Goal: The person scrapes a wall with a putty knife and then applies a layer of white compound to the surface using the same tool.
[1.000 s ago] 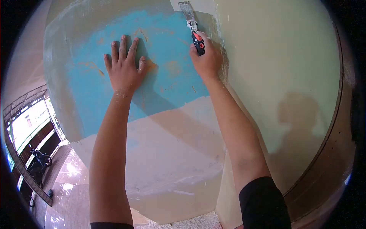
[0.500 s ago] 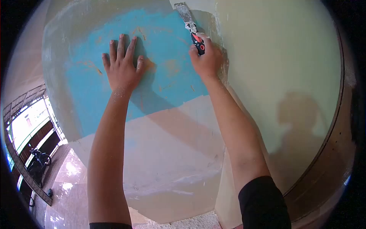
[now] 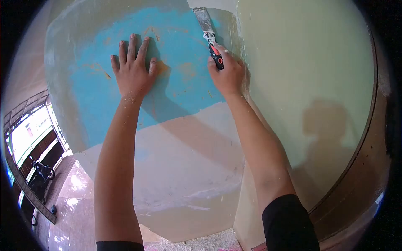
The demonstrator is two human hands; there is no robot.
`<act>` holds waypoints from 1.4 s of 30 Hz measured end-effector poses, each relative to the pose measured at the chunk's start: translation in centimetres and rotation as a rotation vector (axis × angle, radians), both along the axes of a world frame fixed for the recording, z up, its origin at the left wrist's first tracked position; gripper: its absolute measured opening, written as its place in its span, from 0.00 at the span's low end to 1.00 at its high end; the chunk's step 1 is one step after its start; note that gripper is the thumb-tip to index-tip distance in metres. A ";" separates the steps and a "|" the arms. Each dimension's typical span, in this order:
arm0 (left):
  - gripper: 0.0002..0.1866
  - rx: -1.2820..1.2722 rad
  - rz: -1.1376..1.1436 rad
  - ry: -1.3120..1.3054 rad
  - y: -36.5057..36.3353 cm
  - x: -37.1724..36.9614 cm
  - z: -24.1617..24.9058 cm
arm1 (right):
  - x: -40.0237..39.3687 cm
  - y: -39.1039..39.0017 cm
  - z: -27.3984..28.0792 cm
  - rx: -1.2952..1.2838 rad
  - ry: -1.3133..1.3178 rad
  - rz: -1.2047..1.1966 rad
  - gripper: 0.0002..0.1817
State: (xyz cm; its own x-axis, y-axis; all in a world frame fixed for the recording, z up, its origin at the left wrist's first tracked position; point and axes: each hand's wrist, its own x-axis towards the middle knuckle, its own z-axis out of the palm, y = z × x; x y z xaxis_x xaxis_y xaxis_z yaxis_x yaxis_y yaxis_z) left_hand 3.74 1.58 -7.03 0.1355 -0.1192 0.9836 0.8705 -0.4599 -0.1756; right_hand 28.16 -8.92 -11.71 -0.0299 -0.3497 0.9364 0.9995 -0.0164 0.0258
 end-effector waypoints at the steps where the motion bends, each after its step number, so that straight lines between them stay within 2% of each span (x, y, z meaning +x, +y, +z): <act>1: 0.33 -0.001 -0.002 0.001 0.0 0.0 0.0 | 0.1 -0.1 -0.1 -0.001 0.001 -0.002 0.25; 3: 0.33 0.004 -0.005 0.002 0.0 -0.2 -0.1 | -0.1 -0.1 -0.1 -0.016 0.022 0.105 0.24; 6: 0.33 0.011 -0.006 0.001 0.2 -0.2 -0.1 | -0.2 -0.1 -0.1 -0.003 0.023 0.131 0.23; 15: 0.33 0.020 -0.018 0.002 0.3 -0.2 -0.2 | 0.4 0.6 0.0 0.079 -0.063 0.093 0.20; 19: 0.33 0.029 -0.034 0.006 0.1 -0.1 -0.4 | 0.3 0.3 -0.4 0.000 -0.031 0.052 0.20; 21: 0.33 0.027 -0.019 0.001 0.1 -0.1 -0.5 | 0.2 0.2 -0.5 -0.015 -0.007 0.113 0.20; 33: 0.33 0.024 -0.031 0.002 -0.1 -0.4 -0.3 | 0.1 0.2 -0.6 -0.012 -0.011 0.074 0.17; 40: 0.33 0.024 -0.001 0.005 0.2 -0.3 -1.0 | 0.1 0.7 -0.8 -0.014 -0.004 0.044 0.20; 42: 0.33 0.023 -0.015 0.000 0.4 -0.1 -1.2 | 0.0 0.8 -1.0 0.072 -0.042 -0.001 0.24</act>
State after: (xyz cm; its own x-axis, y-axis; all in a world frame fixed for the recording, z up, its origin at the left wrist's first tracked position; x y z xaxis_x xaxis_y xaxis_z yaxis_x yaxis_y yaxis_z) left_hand 3.60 1.94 -8.21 0.1332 -0.1433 0.9807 0.8637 -0.4686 -0.1858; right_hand 28.16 -8.13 -12.68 -0.0694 -0.4159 0.9068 0.9975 -0.0210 0.0668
